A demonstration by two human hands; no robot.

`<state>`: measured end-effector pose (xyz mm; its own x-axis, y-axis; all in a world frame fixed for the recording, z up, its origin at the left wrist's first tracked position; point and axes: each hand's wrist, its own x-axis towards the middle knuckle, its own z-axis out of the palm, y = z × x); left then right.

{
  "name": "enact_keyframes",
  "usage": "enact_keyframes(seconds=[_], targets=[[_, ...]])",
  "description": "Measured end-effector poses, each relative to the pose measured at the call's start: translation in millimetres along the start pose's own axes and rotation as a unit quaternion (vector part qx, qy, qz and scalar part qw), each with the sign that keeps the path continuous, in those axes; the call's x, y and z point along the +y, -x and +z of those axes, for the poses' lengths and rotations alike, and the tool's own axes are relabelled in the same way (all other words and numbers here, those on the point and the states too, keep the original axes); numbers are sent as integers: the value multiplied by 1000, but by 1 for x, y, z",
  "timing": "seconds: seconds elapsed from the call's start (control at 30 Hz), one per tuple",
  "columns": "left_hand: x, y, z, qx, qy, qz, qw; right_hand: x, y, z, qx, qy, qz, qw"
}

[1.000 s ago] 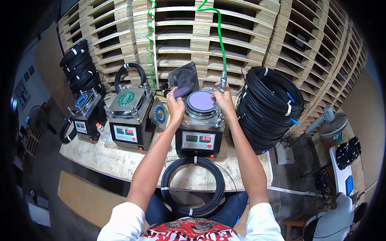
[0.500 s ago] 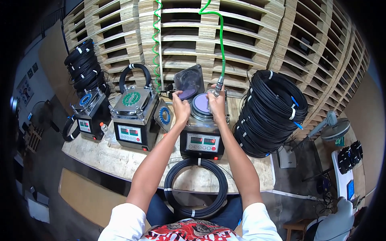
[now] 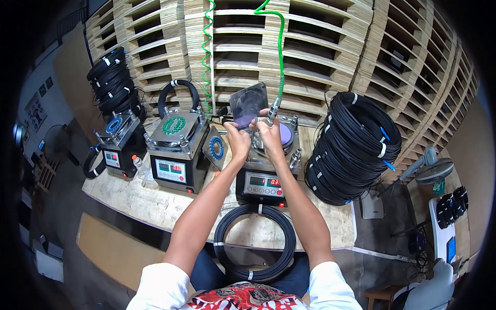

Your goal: Manually feeding and taping bundles of black cable using industrial wrapping machines.

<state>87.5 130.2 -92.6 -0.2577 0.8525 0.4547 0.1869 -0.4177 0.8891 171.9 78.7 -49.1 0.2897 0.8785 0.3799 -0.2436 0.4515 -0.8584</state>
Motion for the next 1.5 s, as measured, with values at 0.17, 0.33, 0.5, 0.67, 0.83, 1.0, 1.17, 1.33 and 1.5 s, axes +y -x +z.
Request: enact_keyframes(seconds=[0.17, 0.33, 0.5, 0.67, 0.83, 1.0, 1.17, 1.33, 1.5], targets=[[-8, -4, -1, -2, 16, 22, 1000, -3, -7, 16, 24, 10, -31, 999], [-6, -2, -6, -12, 40, 52, 998, -19, -27, 19, 38, -12, -97, 994], [-1, 0, -3, -34, 4, 49, 998, -29, -48, 4, 74, -65, -186, 978], [-5, -6, -13, -35, 5, 57, 998, -17, -33, -8, 80, 15, -74, 994], [8, -2, -8, -66, 15, 23, 997, -6, -36, -53, 91, 88, -77, 989], [-2, -5, -6, -88, 13, 48, 995, -29, -38, -52, 102, 116, -140, 978], [-5, -8, -7, -63, 3, 57, 996, -62, -21, -66, 52, 157, -46, 985], [30, 1, -21, -32, -91, 109, 989, -93, 1, -94, 31, 184, 57, 981], [61, -13, -31, -319, -268, 477, 774, -106, 14, -102, 13, 163, 71, 984]])
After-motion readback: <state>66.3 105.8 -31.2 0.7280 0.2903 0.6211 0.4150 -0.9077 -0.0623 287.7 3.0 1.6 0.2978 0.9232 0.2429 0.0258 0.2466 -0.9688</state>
